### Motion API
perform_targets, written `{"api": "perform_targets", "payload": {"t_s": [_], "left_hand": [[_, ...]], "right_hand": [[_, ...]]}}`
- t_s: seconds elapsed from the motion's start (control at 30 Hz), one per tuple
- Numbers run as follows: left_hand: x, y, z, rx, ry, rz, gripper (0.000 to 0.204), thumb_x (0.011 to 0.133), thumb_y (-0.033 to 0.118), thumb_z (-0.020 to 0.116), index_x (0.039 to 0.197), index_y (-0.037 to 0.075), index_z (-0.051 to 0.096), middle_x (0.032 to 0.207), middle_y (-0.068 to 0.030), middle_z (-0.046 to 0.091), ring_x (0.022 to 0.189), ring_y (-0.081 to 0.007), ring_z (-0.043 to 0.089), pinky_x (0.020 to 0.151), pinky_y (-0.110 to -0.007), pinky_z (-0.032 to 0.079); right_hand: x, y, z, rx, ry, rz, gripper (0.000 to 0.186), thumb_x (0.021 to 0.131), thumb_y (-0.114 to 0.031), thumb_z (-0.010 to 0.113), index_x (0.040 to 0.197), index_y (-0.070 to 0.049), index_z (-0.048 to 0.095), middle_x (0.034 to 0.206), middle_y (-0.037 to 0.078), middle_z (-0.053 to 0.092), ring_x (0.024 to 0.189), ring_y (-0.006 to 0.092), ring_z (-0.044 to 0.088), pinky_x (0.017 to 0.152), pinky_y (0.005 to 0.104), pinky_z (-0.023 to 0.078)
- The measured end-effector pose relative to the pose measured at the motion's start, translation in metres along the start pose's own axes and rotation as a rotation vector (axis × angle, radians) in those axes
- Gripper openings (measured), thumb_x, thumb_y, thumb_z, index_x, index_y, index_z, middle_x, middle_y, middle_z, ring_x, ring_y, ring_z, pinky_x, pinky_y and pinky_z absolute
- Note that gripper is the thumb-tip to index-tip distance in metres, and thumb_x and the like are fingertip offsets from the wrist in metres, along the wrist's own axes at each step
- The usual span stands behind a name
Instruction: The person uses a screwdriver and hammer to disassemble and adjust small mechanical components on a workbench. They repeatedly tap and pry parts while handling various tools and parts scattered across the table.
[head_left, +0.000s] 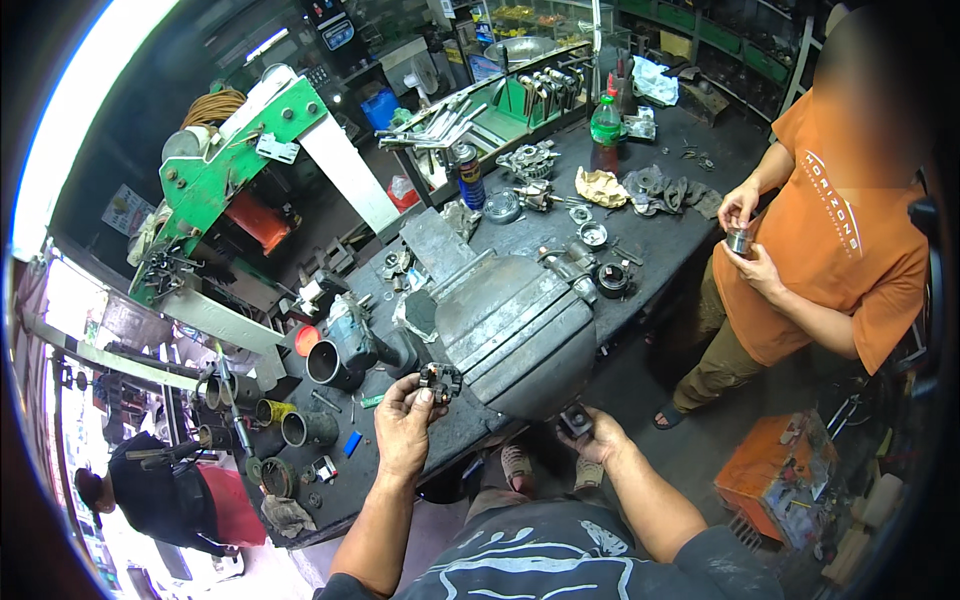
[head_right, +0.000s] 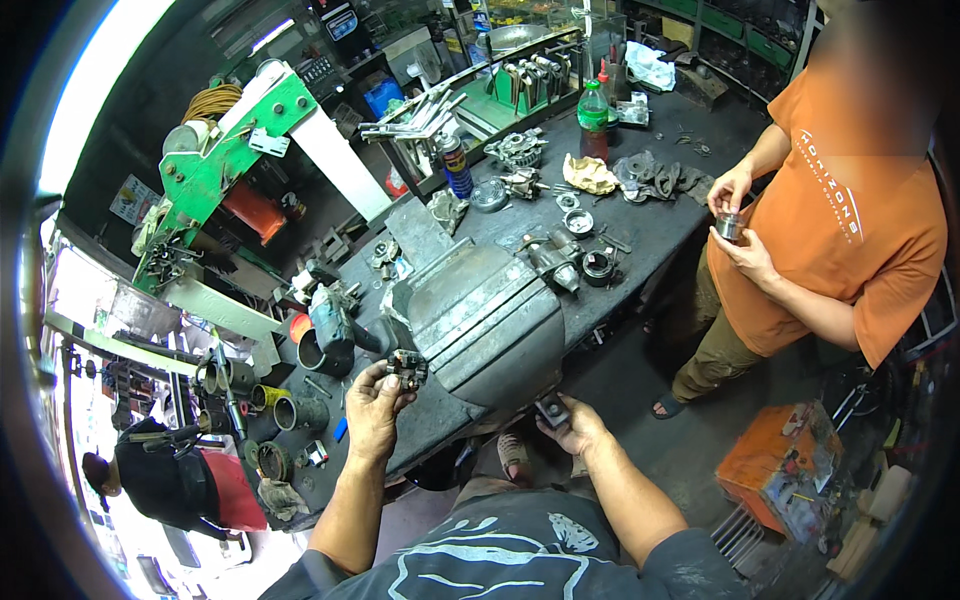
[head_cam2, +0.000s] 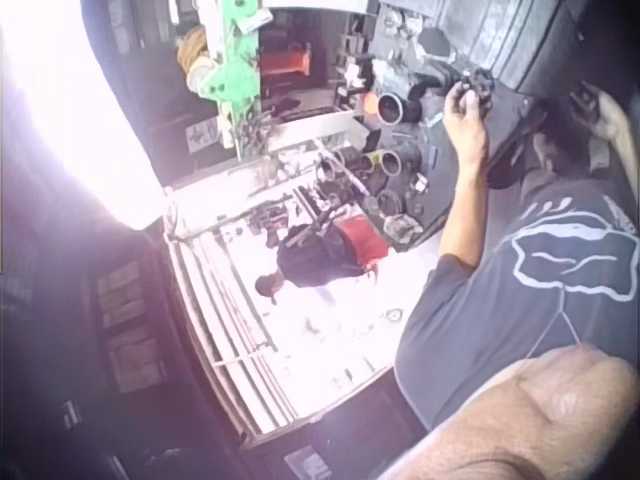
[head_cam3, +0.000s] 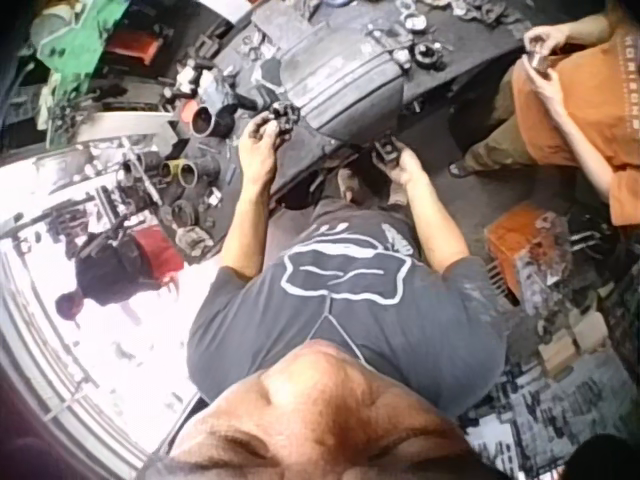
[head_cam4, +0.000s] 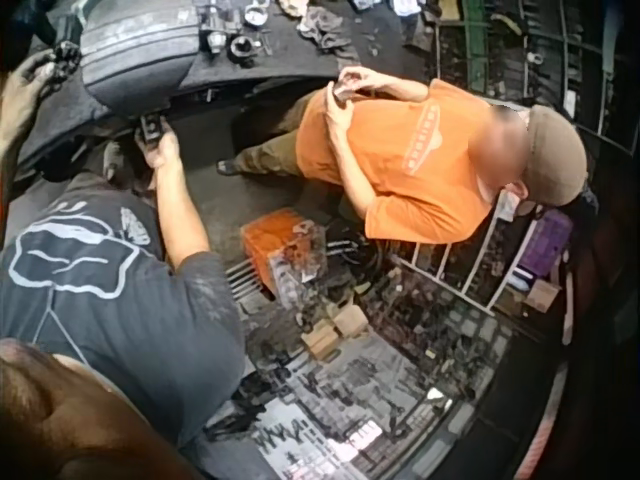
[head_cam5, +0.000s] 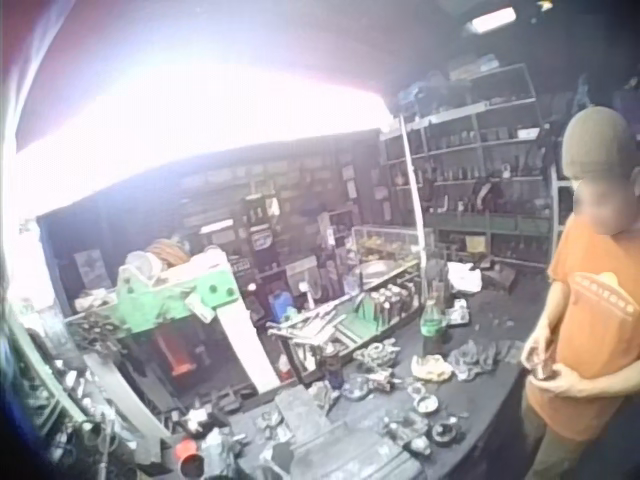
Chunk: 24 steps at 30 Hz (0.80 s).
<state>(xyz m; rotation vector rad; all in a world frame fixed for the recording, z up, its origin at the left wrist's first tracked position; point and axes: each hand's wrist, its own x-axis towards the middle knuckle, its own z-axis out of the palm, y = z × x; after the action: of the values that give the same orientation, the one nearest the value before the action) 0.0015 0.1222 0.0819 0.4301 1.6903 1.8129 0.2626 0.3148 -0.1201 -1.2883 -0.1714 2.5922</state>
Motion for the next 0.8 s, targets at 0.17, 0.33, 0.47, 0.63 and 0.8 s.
{"api": "perform_targets", "payload": {"t_s": [0.17,0.33,0.47,0.63,0.8], "left_hand": [[-0.007,0.008,0.004,0.302,0.064,0.295,0.024,0.106,0.006,0.071,0.128,-0.004,0.069,0.112,-0.0077,0.078,0.101,-0.013,0.072,0.089,-0.029,0.06],[-0.018,0.02,0.018,0.602,0.082,0.374,0.022,0.104,0.001,0.07,0.126,-0.004,0.07,0.114,-0.0096,0.078,0.107,-0.0168,0.073,0.097,-0.032,0.057],[-0.017,0.023,0.019,0.727,0.092,0.471,0.02,0.102,0.001,0.072,0.122,-0.002,0.073,0.112,-0.0101,0.079,0.105,-0.0171,0.074,0.095,-0.033,0.058],[-0.016,0.026,0.018,0.76,0.073,0.467,0.02,0.1,0.001,0.075,0.12,-0.001,0.074,0.106,-0.0097,0.08,0.1,-0.0169,0.075,0.092,-0.032,0.058],[-0.016,0.037,0.022,0.814,0.048,0.519,0.02,0.099,0.001,0.076,0.119,0.0,0.074,0.104,-0.0109,0.08,0.097,-0.0179,0.076,0.088,-0.032,0.058]], "right_hand": [[0.023,-0.002,-0.009,0.007,-0.012,0.044,0.025,0.113,-0.018,0.049,0.121,-0.005,0.069,0.115,0.012,0.075,0.106,0.0281,0.072,0.099,0.0521,0.061],[0.049,-0.002,-0.023,-0.015,-0.027,0.075,0.025,0.113,-0.016,0.047,0.118,-0.005,0.068,0.109,0.01,0.076,0.1,0.0244,0.073,0.094,0.0487,0.062],[0.047,0.004,-0.024,-0.034,-0.005,0.015,0.023,0.113,-0.019,0.05,0.115,-0.011,0.071,0.105,0.007,0.076,0.093,0.0216,0.073,0.086,0.0453,0.061],[0.024,0.008,-0.018,-0.205,-0.043,-0.059,0.021,0.112,-0.024,0.054,0.115,-0.015,0.072,0.103,0.004,0.076,0.091,0.02,0.072,0.083,0.0447,0.061],[0.056,0.018,-0.023,0.028,-0.022,-0.148,0.02,0.11,-0.019,0.057,0.124,-0.012,0.07,0.099,0.005,0.072,0.09,0.0215,0.07,0.079,0.0402,0.061]]}}
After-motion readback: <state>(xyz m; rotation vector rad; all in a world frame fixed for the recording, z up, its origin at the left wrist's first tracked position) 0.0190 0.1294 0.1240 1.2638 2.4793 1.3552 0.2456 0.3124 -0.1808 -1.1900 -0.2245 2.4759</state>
